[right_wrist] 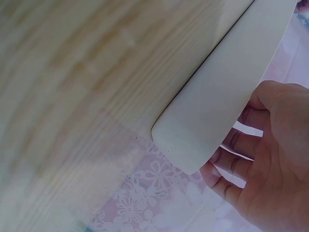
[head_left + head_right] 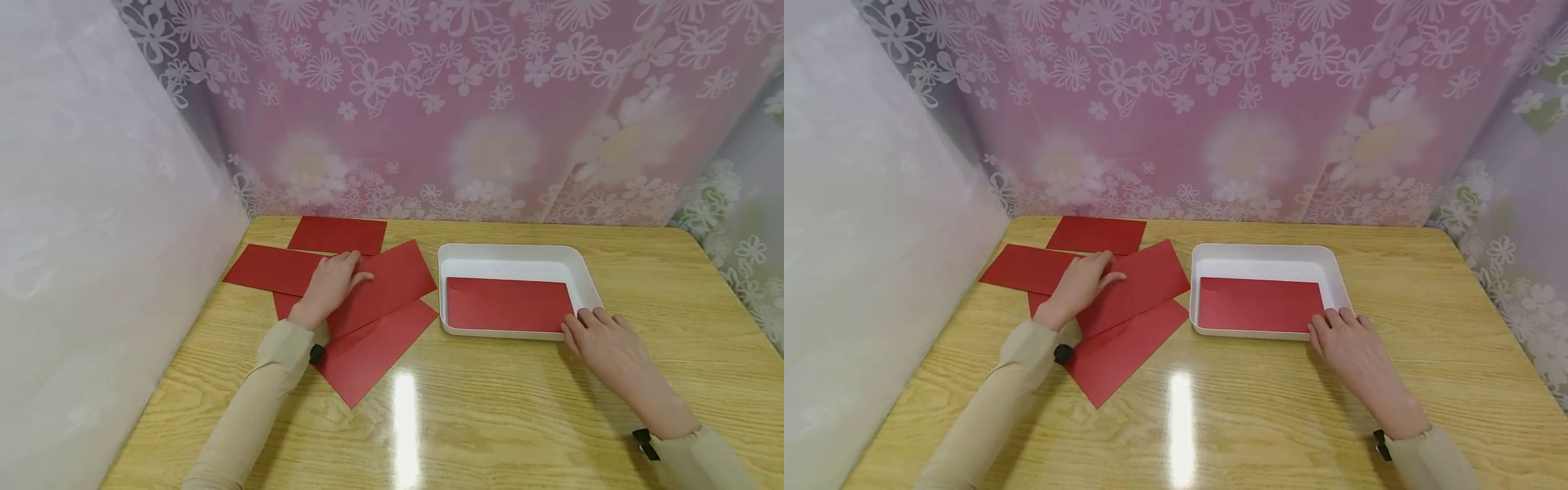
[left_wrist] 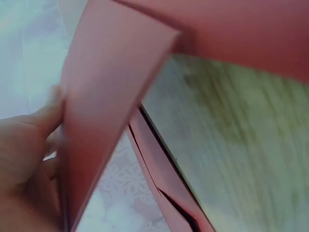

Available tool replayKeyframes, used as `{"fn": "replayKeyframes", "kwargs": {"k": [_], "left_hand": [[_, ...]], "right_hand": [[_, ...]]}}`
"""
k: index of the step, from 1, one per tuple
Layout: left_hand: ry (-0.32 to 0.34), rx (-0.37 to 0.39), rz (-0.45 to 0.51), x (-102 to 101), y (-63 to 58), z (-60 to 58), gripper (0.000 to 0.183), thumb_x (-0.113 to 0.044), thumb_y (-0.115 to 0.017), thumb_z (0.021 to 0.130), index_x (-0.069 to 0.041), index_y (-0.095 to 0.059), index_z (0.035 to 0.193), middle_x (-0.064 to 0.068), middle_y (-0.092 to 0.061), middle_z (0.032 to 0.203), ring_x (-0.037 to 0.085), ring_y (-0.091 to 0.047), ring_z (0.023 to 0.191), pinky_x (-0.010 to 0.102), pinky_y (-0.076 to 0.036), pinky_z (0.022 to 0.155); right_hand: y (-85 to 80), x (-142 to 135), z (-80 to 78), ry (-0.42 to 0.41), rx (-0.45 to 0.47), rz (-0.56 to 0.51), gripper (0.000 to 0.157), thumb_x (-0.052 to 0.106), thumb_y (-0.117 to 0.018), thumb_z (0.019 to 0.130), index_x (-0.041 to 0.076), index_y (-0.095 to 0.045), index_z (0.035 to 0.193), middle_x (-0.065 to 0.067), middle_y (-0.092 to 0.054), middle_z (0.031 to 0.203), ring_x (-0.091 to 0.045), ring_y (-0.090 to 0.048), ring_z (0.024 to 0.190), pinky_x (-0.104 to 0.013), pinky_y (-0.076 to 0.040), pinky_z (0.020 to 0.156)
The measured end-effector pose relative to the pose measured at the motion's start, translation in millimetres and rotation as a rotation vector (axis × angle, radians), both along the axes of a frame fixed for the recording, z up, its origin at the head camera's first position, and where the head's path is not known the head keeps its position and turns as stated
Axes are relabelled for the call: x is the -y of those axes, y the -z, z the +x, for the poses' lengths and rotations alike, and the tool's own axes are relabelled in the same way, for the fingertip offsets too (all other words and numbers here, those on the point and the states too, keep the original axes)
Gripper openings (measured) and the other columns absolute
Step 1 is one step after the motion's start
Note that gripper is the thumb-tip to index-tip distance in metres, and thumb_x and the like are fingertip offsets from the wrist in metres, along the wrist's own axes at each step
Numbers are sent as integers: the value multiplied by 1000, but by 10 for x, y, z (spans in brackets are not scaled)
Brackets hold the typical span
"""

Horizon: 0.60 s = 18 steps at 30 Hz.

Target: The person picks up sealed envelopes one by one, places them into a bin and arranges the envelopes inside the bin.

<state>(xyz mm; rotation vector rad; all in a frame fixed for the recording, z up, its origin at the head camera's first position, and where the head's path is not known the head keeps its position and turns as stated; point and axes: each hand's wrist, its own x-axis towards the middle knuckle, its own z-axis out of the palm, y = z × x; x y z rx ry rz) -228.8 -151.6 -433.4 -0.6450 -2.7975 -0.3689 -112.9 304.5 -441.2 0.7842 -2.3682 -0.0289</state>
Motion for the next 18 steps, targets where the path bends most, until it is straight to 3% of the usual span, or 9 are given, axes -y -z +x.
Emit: {"fn": "replayKeyframes", "kwargs": {"k": [3, 9, 18], "left_hand": [[-6, -101, -7, -10, -3, -5, 31, -35, -66, 98, -5, -60, 97, 8, -61, 77, 26, -62, 72, 41, -47, 71], [-23, -248, -59, -43, -61, 13, 29, -32, -57, 105, -5, -59, 95, 8, -61, 78, 26, -54, 75, 38, -35, 71], [-41, -381, -60, -81, -249, -37, 30, -32, -55, 106, -5, -58, 93, 9, -61, 81, 28, -54, 81, 39, -38, 74]], "right_hand": [[-4, -1, -3, -1, 1, 2, 55, 35, -14, 111, 6, -41, 74, -4, -34, 64, -24, -34, 56, -30, -24, 49], [-1, -3, -5, 0, 5, 5, 56, 36, -12, 111, 7, -42, 74, -4, -35, 64, -25, -35, 57, -30, -25, 49], [3, -5, -2, 7, 6, 3, 56, 36, -12, 111, 7, -41, 74, -4, -36, 64, -25, -35, 56, -30, -24, 50]]}}
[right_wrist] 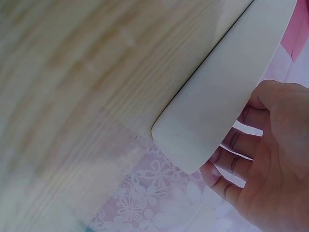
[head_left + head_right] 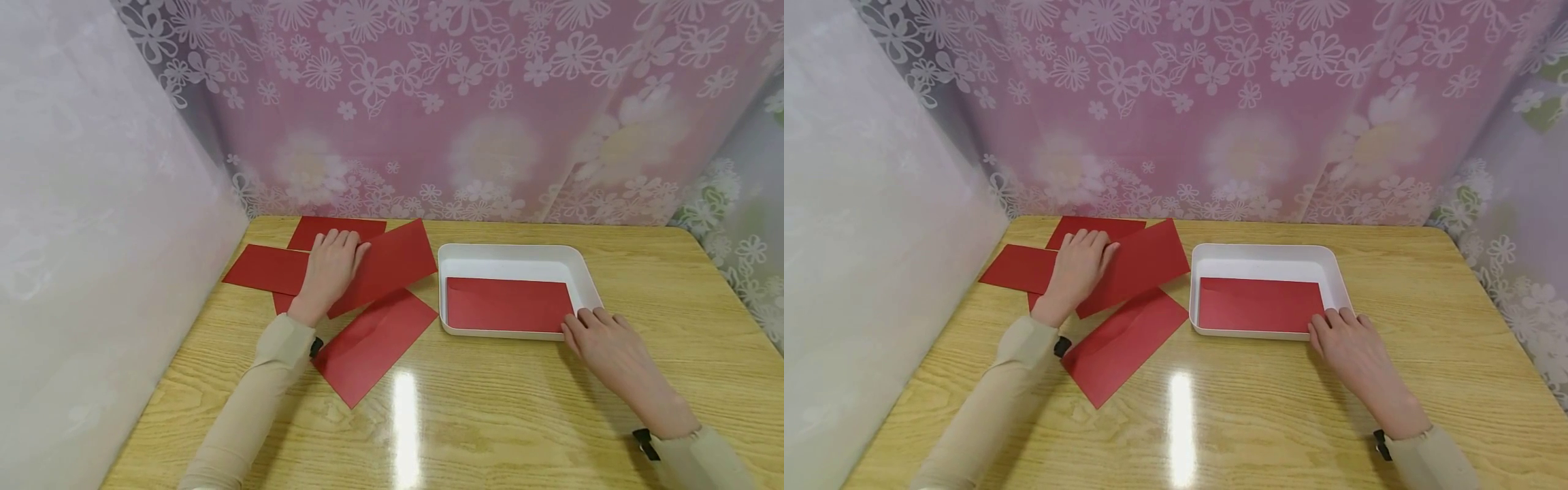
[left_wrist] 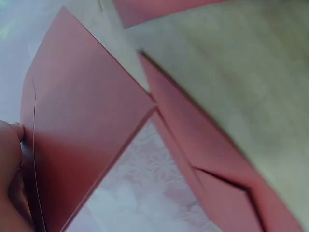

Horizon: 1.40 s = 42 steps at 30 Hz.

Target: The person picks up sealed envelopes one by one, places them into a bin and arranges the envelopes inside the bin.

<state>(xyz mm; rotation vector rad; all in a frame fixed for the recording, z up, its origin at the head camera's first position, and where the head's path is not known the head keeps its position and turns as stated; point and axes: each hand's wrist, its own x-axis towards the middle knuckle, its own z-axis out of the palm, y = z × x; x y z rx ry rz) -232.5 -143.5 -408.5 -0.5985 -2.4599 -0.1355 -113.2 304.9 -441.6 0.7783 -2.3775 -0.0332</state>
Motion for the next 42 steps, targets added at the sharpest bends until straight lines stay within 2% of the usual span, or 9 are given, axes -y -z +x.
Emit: {"fn": "replayKeyframes", "kwargs": {"k": [6, 11, 17, 27, 33, 36, 42], "left_hand": [[9, -61, 24, -59, -202, -26, 32, -33, -52, 107, -5, -57, 92, 10, -60, 83, 29, -52, 81, 40, -36, 74], [39, -96, 35, -190, -361, -39, 34, -34, -50, 108, -4, -56, 92, 10, -60, 83, 29, -51, 80, 40, -34, 72], [89, -97, 48, -422, -488, -43, 31, -33, -54, 106, -5, -58, 93, 9, -61, 86, 27, -54, 83, 39, -36, 73], [165, -104, 13, -921, -630, -73, 28, -32, -50, 108, -6, -60, 102, 7, -63, 93, 24, -56, 89, 35, -41, 77], [193, -123, -33, -1284, -659, -86, 25, -27, -47, 109, -6, -61, 107, 6, -64, 97, 22, -60, 97, 33, -42, 79], [220, -92, -52, -1450, -643, -92, 25, -27, -45, 109, -7, -60, 112, 4, -64, 104, 20, -59, 103, 32, -42, 83], [282, -58, -98, -1735, -564, -82, 27, -26, -42, 110, -9, -60, 121, 3, -65, 117, 19, -58, 110, 29, -45, 88]], "right_hand": [[13, -9, 4, -2, 1, -2, 55, 36, -13, 111, 7, -41, 74, -4, -35, 64, -24, -33, 56, -29, -23, 51], [15, -9, 10, -7, -10, -1, 53, 34, -15, 111, 7, -40, 74, -4, -34, 64, -23, -32, 56, -29, -23, 51], [10, -11, 15, -16, -26, 0, 52, 33, -16, 111, 7, -40, 73, -4, -34, 63, -24, -33, 55, -28, -23, 50], [12, -18, 13, -12, -33, 4, 48, 30, -21, 110, 6, -40, 73, -3, -33, 63, -24, -33, 56, -27, -22, 52], [6, -18, 19, 1, -8, -2, 52, 34, -16, 111, 7, -40, 74, -3, -34, 64, -24, -34, 57, -29, -24, 52], [6, -17, 22, 9, 12, -3, 56, 37, -11, 111, 7, -41, 74, -3, -35, 65, -25, -35, 58, -30, -25, 52], [3, -22, 24, 9, 3, 3, 56, 36, -12, 111, 6, -42, 75, -5, -35, 65, -26, -37, 58, -30, -25, 52]]}}
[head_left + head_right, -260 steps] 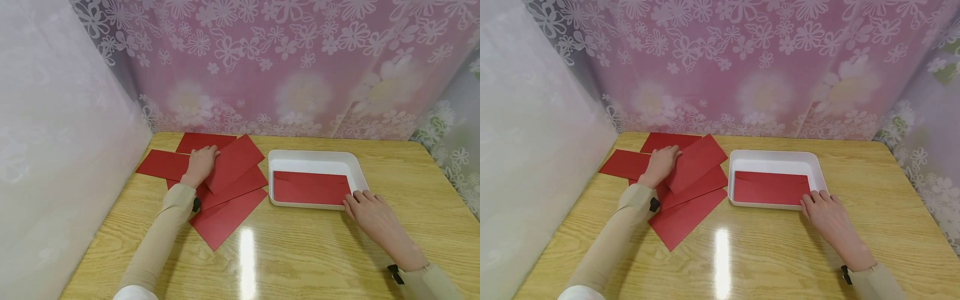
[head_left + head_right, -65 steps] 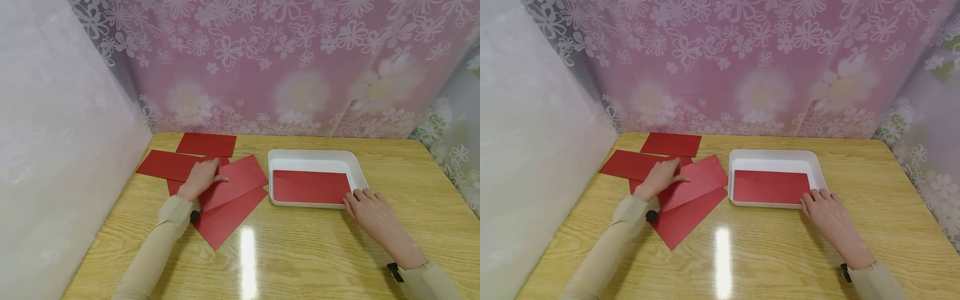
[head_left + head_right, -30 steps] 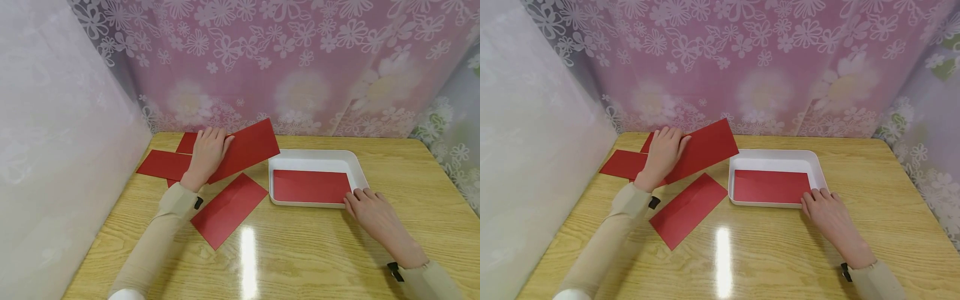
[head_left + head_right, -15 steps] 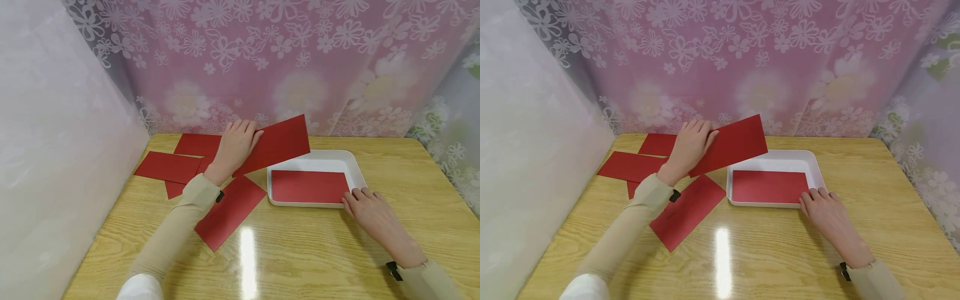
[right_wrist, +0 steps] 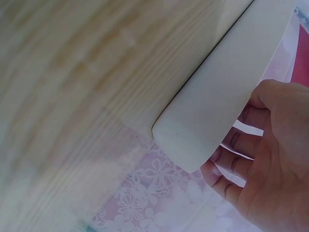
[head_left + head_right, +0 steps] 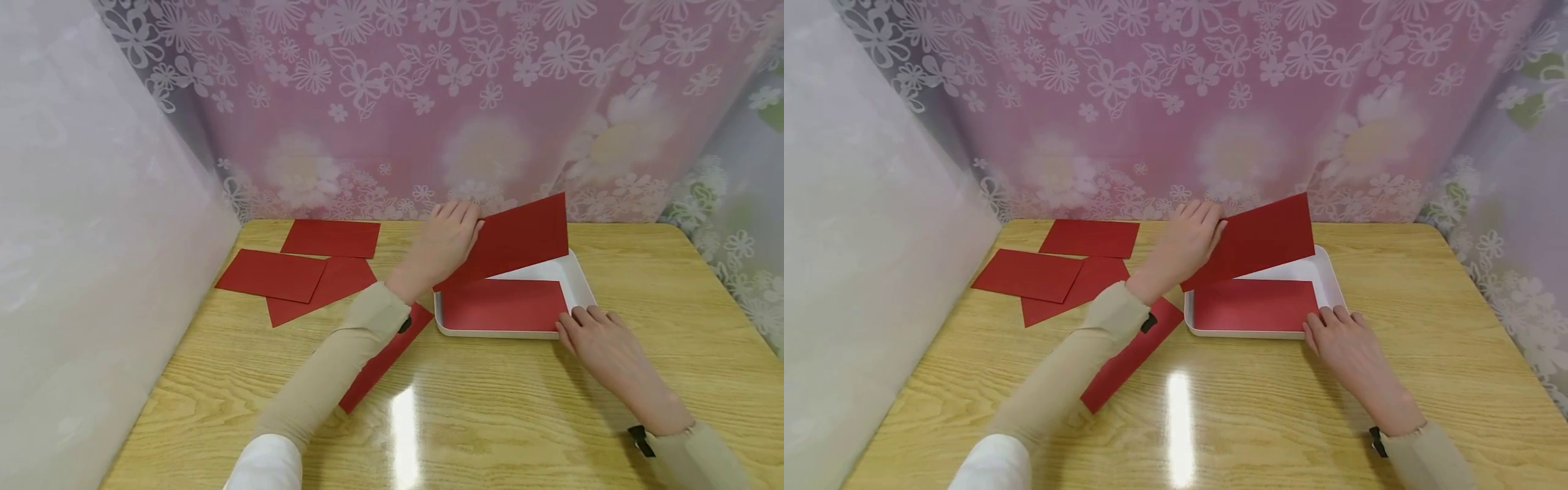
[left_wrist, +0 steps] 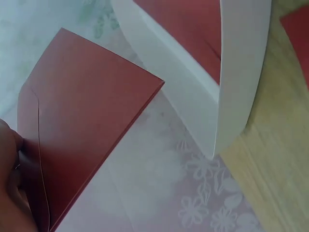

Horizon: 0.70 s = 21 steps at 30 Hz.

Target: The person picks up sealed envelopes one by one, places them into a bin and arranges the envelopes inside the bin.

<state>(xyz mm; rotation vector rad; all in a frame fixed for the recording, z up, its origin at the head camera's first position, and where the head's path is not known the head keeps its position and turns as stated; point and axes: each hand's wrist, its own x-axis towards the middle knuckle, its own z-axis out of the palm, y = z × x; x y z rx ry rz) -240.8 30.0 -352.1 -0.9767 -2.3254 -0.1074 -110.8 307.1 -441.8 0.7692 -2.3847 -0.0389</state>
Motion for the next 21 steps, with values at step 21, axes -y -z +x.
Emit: {"fn": "replayKeyframes", "kwargs": {"k": [21], "left_hand": [[110, 286, -192, -357, 577, 25, 25, -28, -38, 112, -14, -59, 113, -3, -64, 108, 15, -58, 107, 26, -43, 87]], "right_hand": [[62, -48, -7, 35, 72, 10, 61, 38, -8, 110, 5, -49, 80, -11, -52, 73, -33, -47, 66, -41, -37, 55]]}}
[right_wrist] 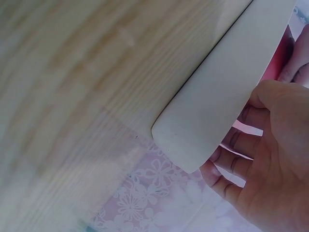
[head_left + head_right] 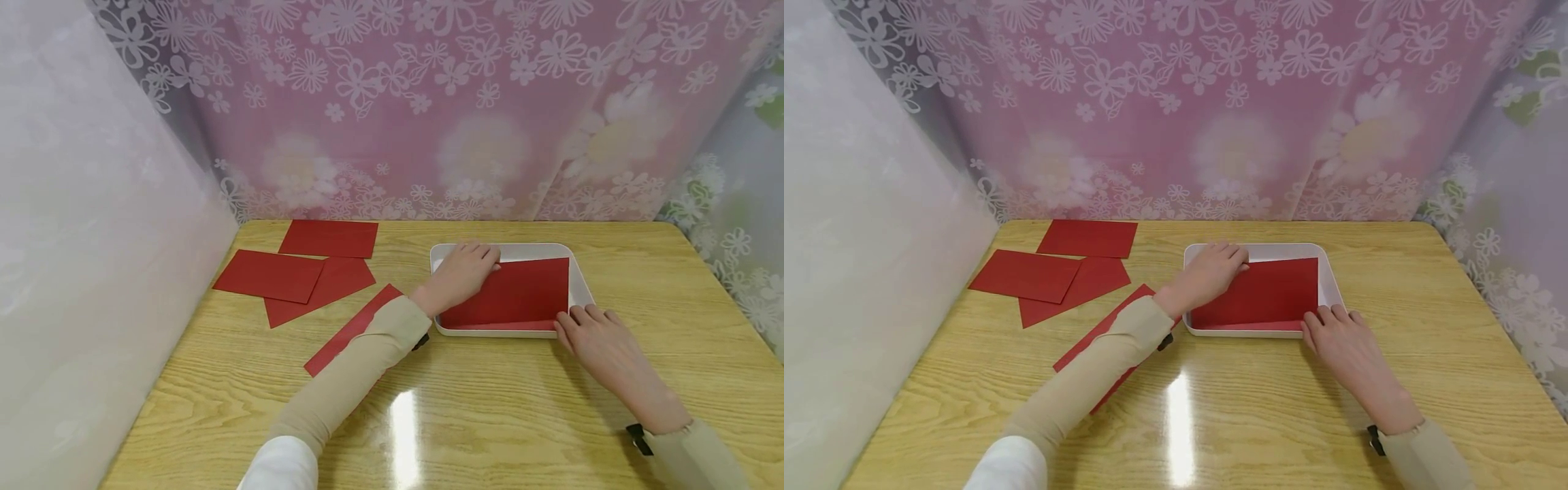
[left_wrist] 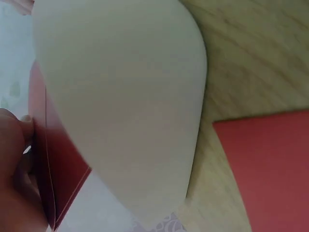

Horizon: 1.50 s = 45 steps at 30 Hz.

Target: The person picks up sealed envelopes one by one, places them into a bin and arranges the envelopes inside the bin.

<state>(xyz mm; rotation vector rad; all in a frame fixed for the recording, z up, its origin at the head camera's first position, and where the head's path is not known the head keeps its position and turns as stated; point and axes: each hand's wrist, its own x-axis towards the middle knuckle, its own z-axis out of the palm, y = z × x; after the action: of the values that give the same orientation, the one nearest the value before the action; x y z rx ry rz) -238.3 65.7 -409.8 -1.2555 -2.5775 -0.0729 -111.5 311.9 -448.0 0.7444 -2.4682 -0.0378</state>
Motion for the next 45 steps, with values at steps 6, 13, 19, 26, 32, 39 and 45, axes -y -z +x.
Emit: {"fn": "replayKeyframes", "kwargs": {"k": [6, 13, 19, 26, 32, 39, 45], "left_hand": [[-20, 31, -42, -17, 47, 13, 27, -33, -42, 110, -19, -63, 121, -6, -66, 114, 13, -59, 113, 29, -42, 98], [-71, 82, -124, 30, 61, 33, 31, -34, -44, 110, -26, -66, 129, -6, -65, 120, 13, -56, 119, 31, -42, 99], [-131, 130, -231, 75, 80, 46, 31, -33, -48, 109, -22, -70, 127, -1, -63, 118, 16, -57, 107, 29, -45, 86], [-140, 109, -130, 124, 20, 10, 26, -32, -55, 106, -25, -68, 128, -5, -65, 120, 12, -60, 109, 27, -49, 88], [-112, -24, 43, 202, -86, 14, 20, -29, -53, 107, -21, -71, 110, -8, -68, 100, 7, -64, 86, 21, -50, 70], [-146, -9, 256, 373, -222, 87, 21, -26, -54, 107, -16, -71, 113, -5, -72, 103, 6, -67, 80, 20, -49, 62], [-185, -11, 351, 576, -258, 146, 17, -26, -58, 105, -15, -72, 109, -4, -72, 100, 7, -67, 77, 20, -49, 60]], "right_hand": [[-11, 9, -4, -8, 17, -4, 50, 31, -19, 110, 5, -50, 79, -12, -53, 74, -33, -47, 66, -40, -36, 54], [-37, 41, -11, -19, -18, -10, 61, 38, -8, 110, 6, -47, 77, -10, -49, 70, -31, -44, 63, -38, -33, 52], [-58, 55, -6, -36, -56, -15, 58, 38, -11, 111, 7, -44, 75, -7, -42, 67, -28, -39, 60, -33, -28, 51], [-58, 56, -7, -43, -63, -13, 58, 38, -11, 111, 7, -43, 75, -6, -40, 66, -27, -37, 59, -31, -26, 51], [-56, 59, -9, -48, -81, -13, 55, 36, -14, 112, 7, -42, 74, -5, -37, 65, -26, -35, 57, -29, -24, 51], [-57, 62, -5, -52, -81, -13, 55, 35, -14, 112, 7, -42, 74, -5, -37, 64, -25, -34, 57, -29, -24, 51], [-52, 61, -4, -46, -85, -15, 55, 35, -15, 112, 7, -41, 74, -6, -37, 65, -26, -35, 57, -30, -25, 50]]}}
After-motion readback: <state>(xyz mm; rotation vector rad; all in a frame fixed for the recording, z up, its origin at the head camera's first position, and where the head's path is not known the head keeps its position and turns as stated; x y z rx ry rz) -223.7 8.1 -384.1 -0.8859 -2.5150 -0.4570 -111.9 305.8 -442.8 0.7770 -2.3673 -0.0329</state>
